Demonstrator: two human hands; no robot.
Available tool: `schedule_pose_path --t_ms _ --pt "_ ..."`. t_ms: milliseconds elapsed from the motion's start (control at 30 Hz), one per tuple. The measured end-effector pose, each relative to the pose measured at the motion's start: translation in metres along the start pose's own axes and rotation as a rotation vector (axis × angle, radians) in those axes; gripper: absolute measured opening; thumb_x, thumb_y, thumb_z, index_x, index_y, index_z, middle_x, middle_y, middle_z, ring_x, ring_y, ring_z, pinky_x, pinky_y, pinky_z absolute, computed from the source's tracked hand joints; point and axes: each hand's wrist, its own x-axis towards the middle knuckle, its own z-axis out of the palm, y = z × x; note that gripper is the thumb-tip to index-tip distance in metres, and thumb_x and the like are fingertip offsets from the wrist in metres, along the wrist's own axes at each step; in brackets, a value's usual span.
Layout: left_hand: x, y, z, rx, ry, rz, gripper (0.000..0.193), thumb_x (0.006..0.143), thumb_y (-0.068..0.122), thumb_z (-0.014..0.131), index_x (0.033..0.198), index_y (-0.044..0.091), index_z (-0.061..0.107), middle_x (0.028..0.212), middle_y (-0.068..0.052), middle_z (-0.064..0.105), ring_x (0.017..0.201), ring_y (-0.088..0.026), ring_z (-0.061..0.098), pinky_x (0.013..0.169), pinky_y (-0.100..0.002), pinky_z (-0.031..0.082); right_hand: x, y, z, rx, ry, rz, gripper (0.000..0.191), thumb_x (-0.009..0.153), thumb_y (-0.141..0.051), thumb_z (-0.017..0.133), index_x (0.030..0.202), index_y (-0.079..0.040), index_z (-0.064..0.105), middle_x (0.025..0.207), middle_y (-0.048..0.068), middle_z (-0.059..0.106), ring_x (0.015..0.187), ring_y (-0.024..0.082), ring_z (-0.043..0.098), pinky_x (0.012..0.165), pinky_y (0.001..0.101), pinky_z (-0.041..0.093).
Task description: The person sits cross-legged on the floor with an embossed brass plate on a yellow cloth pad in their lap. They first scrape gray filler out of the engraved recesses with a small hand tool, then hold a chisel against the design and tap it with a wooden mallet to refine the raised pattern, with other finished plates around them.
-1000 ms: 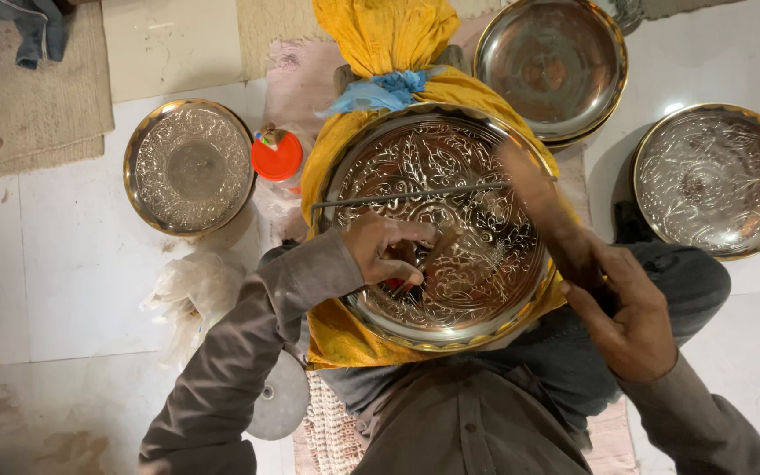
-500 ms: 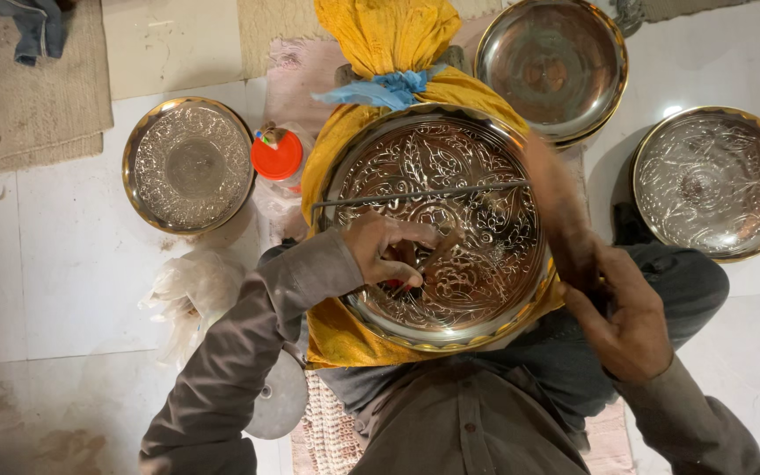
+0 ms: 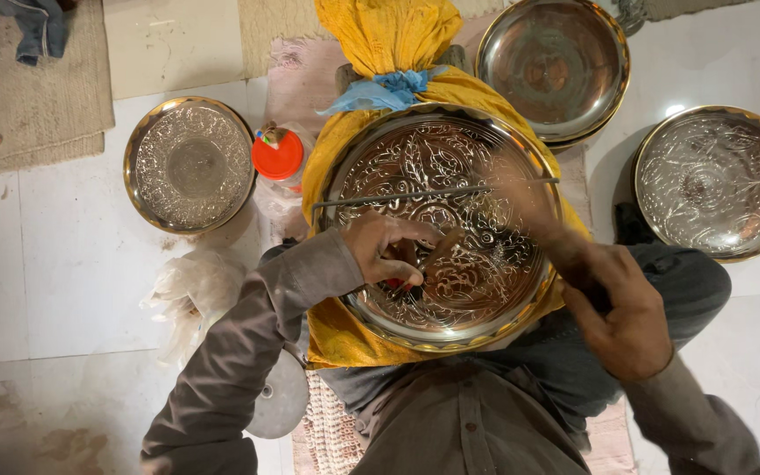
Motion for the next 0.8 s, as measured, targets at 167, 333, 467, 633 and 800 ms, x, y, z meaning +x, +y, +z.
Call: schedule_pose_path --t_ms 167,333,467,633,800 --pt "-0.001 0.004 -0.001 -0.059 -0.063 -0.176 0.061 0.080 0.032 0.083 0.131 0.006 0.065 0.114 -0.014 0.076 0.093 -0.022 0.077 0.084 -0.035 0.059 0.000 -0.003 0.000 0.108 0.021 0.112 0.064 0.083 -0.002 0.071 0.144 -0.016 0.058 0.118 0.016 0.063 0.102 0.032 0.066 0.088 0.0399 0.054" --pt "0.000 0.001 0.001 -0.026 -0.007 -0.071 0.061 0.081 0.028 0.085 0.132 0.003 0.064 0.130 -0.017 0.071 0.096 -0.023 0.075 0.085 -0.035 0.059 0.001 -0.007 -0.001 -0.058 0.036 0.069 0.064 0.081 -0.001 0.071 0.142 -0.017 0.061 0.121 0.019 0.061 0.104 0.034 0.066 0.090 0.0399 0.054" --pt "-0.002 -0.005 0.002 -0.044 -0.042 -0.189 0.065 0.081 0.028 0.084 0.138 0.006 0.062 0.121 -0.015 0.075 0.101 -0.022 0.075 0.090 -0.034 0.058 0.002 -0.008 -0.001 0.322 0.041 0.150 0.060 0.087 -0.003 0.069 0.144 -0.014 0.055 0.122 0.015 0.063 0.111 0.031 0.063 0.094 0.0366 0.051" --pt "-0.001 -0.005 0.004 -0.106 -0.037 -0.062 0.060 0.083 0.023 0.083 0.135 0.001 0.063 0.129 -0.017 0.072 0.113 -0.023 0.072 0.097 -0.036 0.056 -0.001 -0.007 -0.002 0.153 0.053 0.122 0.054 0.085 -0.002 0.072 0.138 -0.006 0.060 0.115 0.014 0.063 0.099 0.026 0.065 0.085 0.0365 0.052" --pt "0.001 0.004 -0.001 0.003 -0.058 -0.123 0.062 0.080 0.025 0.088 0.133 0.001 0.063 0.112 -0.016 0.075 0.095 -0.021 0.074 0.085 -0.036 0.057 -0.003 -0.004 0.000 0.048 0.061 0.060 0.056 0.083 -0.001 0.072 0.138 -0.007 0.062 0.120 0.016 0.063 0.101 0.027 0.068 0.086 0.0374 0.056"
